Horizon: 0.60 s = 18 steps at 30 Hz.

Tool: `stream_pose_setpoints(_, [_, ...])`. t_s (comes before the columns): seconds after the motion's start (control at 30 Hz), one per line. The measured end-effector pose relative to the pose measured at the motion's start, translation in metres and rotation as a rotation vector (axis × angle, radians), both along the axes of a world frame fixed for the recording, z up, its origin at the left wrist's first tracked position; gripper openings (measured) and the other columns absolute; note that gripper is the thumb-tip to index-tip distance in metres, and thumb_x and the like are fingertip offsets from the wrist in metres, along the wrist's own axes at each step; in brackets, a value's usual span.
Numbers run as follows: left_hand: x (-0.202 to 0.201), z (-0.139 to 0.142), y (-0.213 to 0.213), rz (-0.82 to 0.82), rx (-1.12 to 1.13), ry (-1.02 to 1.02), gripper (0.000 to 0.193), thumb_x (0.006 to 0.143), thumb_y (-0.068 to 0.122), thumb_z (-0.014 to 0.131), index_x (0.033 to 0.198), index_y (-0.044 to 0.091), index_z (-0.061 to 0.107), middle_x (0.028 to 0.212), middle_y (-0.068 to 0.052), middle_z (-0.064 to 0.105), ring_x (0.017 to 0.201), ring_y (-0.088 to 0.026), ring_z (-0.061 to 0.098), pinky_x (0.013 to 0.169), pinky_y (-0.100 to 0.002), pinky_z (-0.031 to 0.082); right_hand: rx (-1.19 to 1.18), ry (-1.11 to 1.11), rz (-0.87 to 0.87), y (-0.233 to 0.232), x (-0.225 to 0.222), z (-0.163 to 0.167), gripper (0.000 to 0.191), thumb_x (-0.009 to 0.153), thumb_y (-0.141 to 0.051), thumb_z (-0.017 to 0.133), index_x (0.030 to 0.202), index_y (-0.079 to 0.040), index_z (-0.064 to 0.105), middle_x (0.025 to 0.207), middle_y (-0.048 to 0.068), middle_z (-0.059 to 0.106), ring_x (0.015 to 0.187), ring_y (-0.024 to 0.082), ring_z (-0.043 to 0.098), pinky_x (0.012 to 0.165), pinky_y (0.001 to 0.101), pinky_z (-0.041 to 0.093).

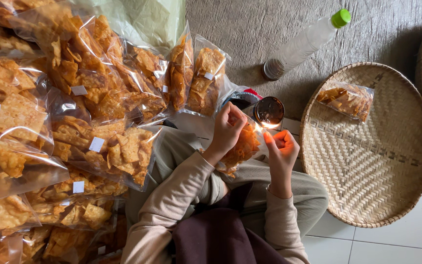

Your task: The person seals plastic bags filled with fried snacks using a small flame from a candle. They repeatedly pick up open bags, apply the flame to the top edge to melt and seal the plastic, then place the sealed bags onto a woven tray.

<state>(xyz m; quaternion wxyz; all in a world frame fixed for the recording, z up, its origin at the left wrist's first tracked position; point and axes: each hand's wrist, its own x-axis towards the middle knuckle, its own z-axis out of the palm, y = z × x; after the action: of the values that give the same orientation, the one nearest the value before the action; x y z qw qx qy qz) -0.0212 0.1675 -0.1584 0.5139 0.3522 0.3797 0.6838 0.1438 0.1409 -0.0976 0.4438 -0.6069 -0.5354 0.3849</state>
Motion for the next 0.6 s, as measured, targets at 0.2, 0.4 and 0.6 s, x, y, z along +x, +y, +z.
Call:
stream_pose_setpoints(0.2, [-0.002, -0.003, 0.000, 0.002, -0.011, -0.013, 0.017, 0.097, 0.005, 0.067, 0.091, 0.008, 0.052, 0.090, 0.000, 0.060, 0.077, -0.004, 0.055, 0.071, -0.021, 0.048, 0.040, -0.073, -0.004, 0.000, -0.005, 0.000, 0.032, 0.092, -0.009, 0.076, 0.074, -0.008, 0.050, 0.066, -0.008, 0.043, 0.059, -0.001, 0.031, 0.052, 0.0185, 0.024])
stream_pose_setpoints(0.4, [-0.004, -0.006, 0.001, 0.044, -0.003, 0.022, 0.015, 0.097, 0.003, 0.064, 0.091, 0.008, 0.052, 0.089, -0.002, 0.061, 0.076, -0.004, 0.054, 0.071, -0.021, 0.047, 0.031, -0.055, -0.020, 0.001, -0.008, -0.007, 0.030, 0.094, -0.009, 0.073, 0.075, -0.007, 0.050, 0.067, -0.009, 0.044, 0.060, -0.001, 0.032, 0.052, 0.0189, 0.024])
stream_pose_setpoints(0.6, [-0.004, -0.007, 0.004, 0.040, -0.016, -0.037, 0.015, 0.096, 0.001, 0.061, 0.089, 0.007, 0.049, 0.087, -0.003, 0.062, 0.072, -0.005, 0.055, 0.067, -0.021, 0.049, 0.048, -0.069, -0.043, 0.001, -0.008, -0.014, 0.027, 0.094, -0.009, 0.072, 0.078, -0.007, 0.051, 0.066, -0.008, 0.044, 0.058, -0.001, 0.032, 0.051, 0.0194, 0.024])
